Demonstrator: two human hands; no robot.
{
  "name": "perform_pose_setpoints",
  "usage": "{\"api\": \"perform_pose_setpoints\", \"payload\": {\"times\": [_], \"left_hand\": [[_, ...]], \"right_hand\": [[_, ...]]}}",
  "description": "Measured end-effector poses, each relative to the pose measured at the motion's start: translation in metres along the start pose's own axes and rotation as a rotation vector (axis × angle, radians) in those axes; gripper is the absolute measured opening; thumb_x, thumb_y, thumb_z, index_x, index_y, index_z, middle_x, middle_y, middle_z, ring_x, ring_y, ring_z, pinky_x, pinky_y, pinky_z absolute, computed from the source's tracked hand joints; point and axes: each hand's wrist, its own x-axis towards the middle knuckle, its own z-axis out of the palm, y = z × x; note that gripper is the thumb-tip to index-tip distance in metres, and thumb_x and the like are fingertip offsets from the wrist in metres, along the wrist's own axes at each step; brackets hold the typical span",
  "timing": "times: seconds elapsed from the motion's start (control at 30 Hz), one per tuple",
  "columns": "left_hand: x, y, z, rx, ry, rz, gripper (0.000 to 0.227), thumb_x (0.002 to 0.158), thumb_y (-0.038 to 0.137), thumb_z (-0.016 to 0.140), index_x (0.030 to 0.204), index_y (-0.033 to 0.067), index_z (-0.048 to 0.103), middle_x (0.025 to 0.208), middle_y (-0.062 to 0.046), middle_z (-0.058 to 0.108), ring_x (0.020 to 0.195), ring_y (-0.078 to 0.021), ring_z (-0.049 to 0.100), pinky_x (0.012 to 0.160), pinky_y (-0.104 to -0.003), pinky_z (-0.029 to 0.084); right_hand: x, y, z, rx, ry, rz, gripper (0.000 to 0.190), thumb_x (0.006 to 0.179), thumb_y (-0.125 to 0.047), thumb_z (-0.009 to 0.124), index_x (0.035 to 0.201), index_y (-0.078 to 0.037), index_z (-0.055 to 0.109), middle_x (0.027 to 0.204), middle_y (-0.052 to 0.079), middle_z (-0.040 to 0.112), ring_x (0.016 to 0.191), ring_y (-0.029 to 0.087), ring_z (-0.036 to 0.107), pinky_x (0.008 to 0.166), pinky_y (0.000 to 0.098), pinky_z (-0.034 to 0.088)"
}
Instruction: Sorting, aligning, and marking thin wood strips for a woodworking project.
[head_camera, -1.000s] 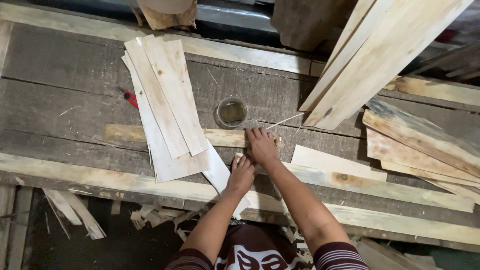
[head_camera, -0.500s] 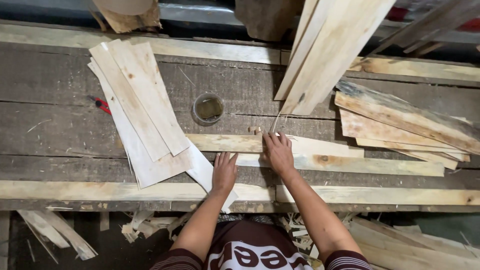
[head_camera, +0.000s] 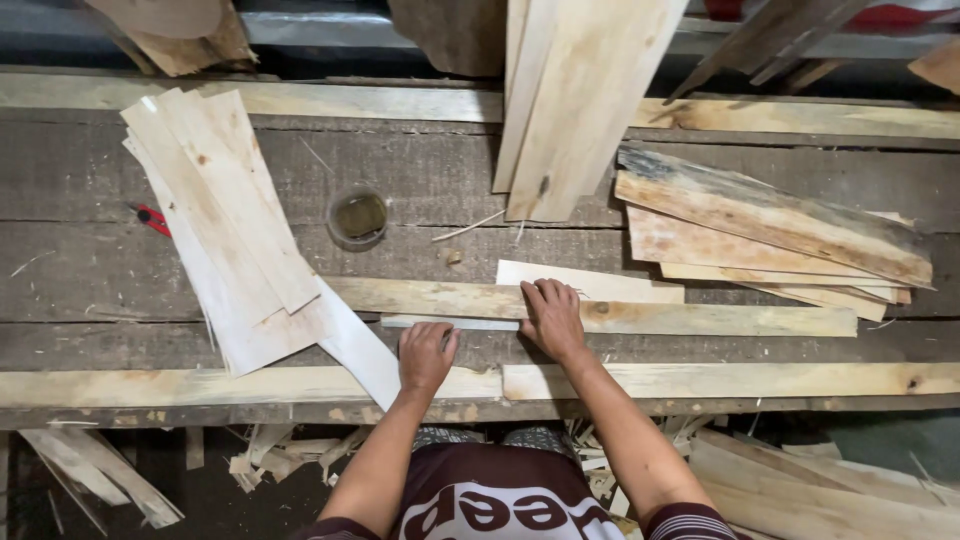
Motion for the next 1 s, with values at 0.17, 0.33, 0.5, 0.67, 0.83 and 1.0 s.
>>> {"api": "perform_pose_setpoints", "payload": {"times": [0.17,0.33,0.5,0.67,0.83,1.0], "left_hand": [[0.010,0.074,0.016,-0.014,0.077,0.131,0.027,0.090,0.029,0.078,0.110,0.0112,0.073,0.111,-0.006,0.069,0.116,-0.0259,0.058,0.105,-0.047,0.038],[0.025,0.121,0.071,-0.008,0.071,0.230,0.040,0.085,0.028,0.080,0.120,0.0113,0.070,0.132,-0.010,0.062,0.135,-0.0306,0.047,0.112,-0.052,0.031],[0.032,0.155,0.099,0.129,-0.124,0.137,0.078,0.080,0.032,0.084,0.147,0.0147,0.049,0.159,-0.014,0.039,0.150,-0.0335,0.028,0.119,-0.061,0.017],[0.036,0.167,0.117,0.256,-0.226,0.058,0.092,0.078,0.030,0.086,0.155,0.0199,0.036,0.164,-0.013,0.026,0.152,-0.0325,0.021,0.120,-0.062,0.015],[0.044,0.162,0.126,0.361,-0.223,0.025,0.093,0.081,0.029,0.084,0.159,0.0229,0.035,0.159,-0.010,0.034,0.152,-0.0307,0.026,0.123,-0.060,0.018],[0.051,0.195,0.085,0.435,-0.417,-0.034,0.097,0.082,0.037,0.086,0.161,0.0261,0.031,0.156,-0.008,0.037,0.151,-0.0260,0.029,0.130,-0.059,0.015]], "right_hand": [[-0.031,0.083,-0.012,0.001,0.012,0.019,0.073,0.074,-0.022,0.078,0.141,-0.011,0.053,0.138,0.015,0.052,0.136,0.037,0.042,0.116,0.0568,0.028],[-0.076,0.178,-0.030,-0.005,-0.005,0.084,0.074,0.074,-0.021,0.078,0.143,-0.011,0.052,0.142,0.016,0.049,0.140,0.039,0.038,0.119,0.0595,0.023],[-0.111,0.243,-0.059,-0.059,-0.060,0.240,0.082,0.073,-0.019,0.079,0.148,-0.014,0.047,0.148,0.015,0.045,0.145,0.041,0.032,0.121,0.0602,0.019],[-0.117,0.260,-0.061,-0.009,-0.073,0.201,0.087,0.072,-0.018,0.081,0.150,-0.014,0.043,0.152,0.016,0.043,0.144,0.042,0.029,0.119,0.0581,0.019],[-0.115,0.262,-0.052,0.002,-0.070,0.163,0.083,0.076,-0.012,0.078,0.152,-0.014,0.045,0.149,0.013,0.048,0.143,0.037,0.035,0.121,0.0509,0.025],[-0.109,0.257,-0.061,-0.020,-0.119,0.157,0.077,0.074,-0.008,0.076,0.145,-0.009,0.049,0.137,0.014,0.052,0.136,0.035,0.042,0.122,0.0497,0.026]]}}
